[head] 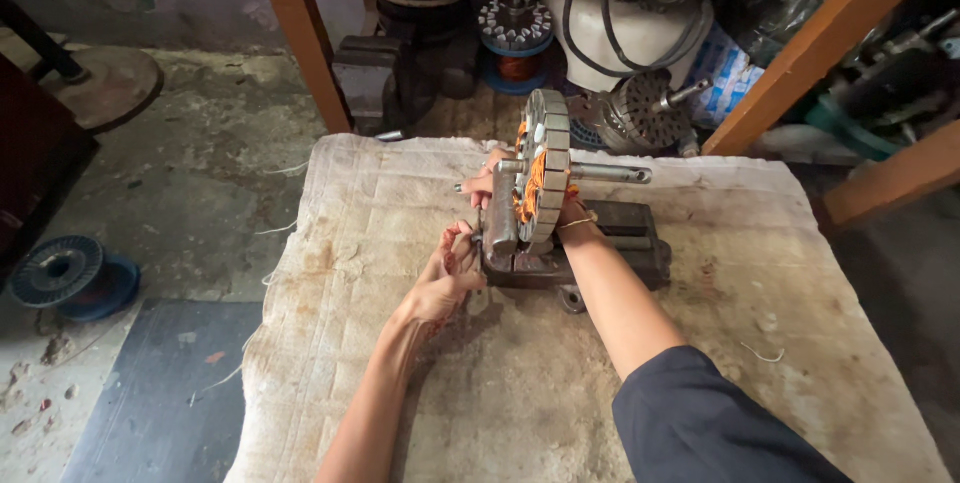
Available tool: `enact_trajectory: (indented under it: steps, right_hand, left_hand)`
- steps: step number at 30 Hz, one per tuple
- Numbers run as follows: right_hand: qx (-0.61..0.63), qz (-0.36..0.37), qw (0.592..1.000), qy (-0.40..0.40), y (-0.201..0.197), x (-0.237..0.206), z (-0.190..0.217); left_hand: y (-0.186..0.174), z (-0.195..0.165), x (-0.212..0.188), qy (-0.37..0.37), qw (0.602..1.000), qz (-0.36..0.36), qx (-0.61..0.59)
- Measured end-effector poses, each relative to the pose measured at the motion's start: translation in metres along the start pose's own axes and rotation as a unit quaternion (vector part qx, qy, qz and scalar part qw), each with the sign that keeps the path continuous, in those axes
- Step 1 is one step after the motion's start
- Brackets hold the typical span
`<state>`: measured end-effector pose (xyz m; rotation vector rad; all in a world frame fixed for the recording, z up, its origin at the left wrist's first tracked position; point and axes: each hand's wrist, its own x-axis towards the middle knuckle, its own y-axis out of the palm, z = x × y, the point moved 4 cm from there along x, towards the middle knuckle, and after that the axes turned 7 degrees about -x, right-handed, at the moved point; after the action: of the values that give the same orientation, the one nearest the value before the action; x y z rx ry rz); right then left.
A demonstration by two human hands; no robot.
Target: The person works on an electric motor rotor clamped in a bench vise, using a small hand tool to work around the rotor's edge. They then rotate the rotor and press and fit components onto it by hand, adjusting the parts around its circumference.
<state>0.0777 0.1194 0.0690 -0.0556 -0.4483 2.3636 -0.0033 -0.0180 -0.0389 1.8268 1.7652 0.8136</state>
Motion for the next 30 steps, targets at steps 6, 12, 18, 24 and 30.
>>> enact_trajectory:
  steps: [6, 12, 18, 24, 30]
  right_hand:
    - [0.028, 0.018, 0.998, 0.045, -0.001, 0.005, -0.007]
    - [0.027, 0.009, 0.999, 0.015, -0.002, 0.0, -0.003]
    - [0.025, -0.005, 0.998, 0.051, -0.002, 0.001, -0.001]
    - [0.092, 0.027, 0.995, 0.015, -0.004, -0.002, -0.013]
    - [0.28, 0.122, 0.951, -0.055, -0.011, -0.006, -0.028]
  left_hand:
    - [0.016, -0.027, -0.008, -0.052, 0.986, -0.019, 0.156]
    - [0.027, -0.05, -0.013, -0.068, 0.95, -0.002, 0.305]
    - [0.024, -0.052, -0.013, -0.015, 0.922, -0.053, 0.383]
    - [0.016, -0.045, -0.01, 0.022, 0.915, -0.067, 0.397]
    - [0.012, -0.039, -0.011, 0.039, 0.917, -0.045, 0.393]
